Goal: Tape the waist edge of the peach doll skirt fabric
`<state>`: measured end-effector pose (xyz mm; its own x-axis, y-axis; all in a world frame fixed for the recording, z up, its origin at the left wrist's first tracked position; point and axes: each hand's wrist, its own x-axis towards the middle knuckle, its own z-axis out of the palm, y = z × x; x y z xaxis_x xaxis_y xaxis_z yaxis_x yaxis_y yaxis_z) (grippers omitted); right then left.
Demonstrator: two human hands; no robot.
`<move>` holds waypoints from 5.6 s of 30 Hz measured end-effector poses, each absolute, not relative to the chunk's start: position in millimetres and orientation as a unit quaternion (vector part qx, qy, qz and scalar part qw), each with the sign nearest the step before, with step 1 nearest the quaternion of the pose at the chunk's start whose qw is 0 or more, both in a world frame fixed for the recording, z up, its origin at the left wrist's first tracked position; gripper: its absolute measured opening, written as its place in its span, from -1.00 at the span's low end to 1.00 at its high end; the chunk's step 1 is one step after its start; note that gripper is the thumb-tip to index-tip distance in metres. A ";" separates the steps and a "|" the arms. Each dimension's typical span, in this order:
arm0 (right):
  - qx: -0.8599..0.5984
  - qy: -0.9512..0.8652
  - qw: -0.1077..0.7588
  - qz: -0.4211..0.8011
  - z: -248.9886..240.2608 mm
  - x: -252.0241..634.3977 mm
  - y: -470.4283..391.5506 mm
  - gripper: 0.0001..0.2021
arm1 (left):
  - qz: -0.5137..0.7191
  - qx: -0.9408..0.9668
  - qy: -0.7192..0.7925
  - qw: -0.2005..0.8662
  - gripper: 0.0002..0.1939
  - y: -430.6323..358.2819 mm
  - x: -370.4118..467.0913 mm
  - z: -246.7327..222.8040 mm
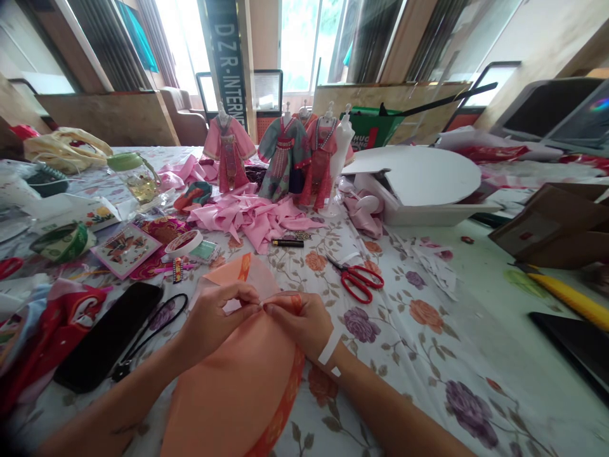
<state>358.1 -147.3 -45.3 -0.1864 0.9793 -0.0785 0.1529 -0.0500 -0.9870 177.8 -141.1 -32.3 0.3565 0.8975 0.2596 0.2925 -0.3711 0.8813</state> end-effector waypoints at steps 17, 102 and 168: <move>-0.488 -0.559 0.395 0.542 -45.5 357.8 -148.5 -0.80 | 0.394 0.689 0.447 0.412 -0.93 -142.5 180.1 -27.9; -0.506 -0.616 0.383 0.467 -40.4 357.4 -146.8 -0.79 | 0.447 0.668 0.457 0.381 -0.82 -142.7 182.1 -39.8; -0.476 -0.637 0.406 0.450 -40.6 359.0 -146.8 -0.84 | 0.448 0.827 0.327 0.097 -0.82 -143.1 184.8 -45.6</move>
<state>359.0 -146.8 -40.6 -0.2168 0.9723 0.0876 0.2413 0.1403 -0.9603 184.8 -143.1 -45.6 0.3851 0.6271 0.6771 0.4534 -0.7676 0.4531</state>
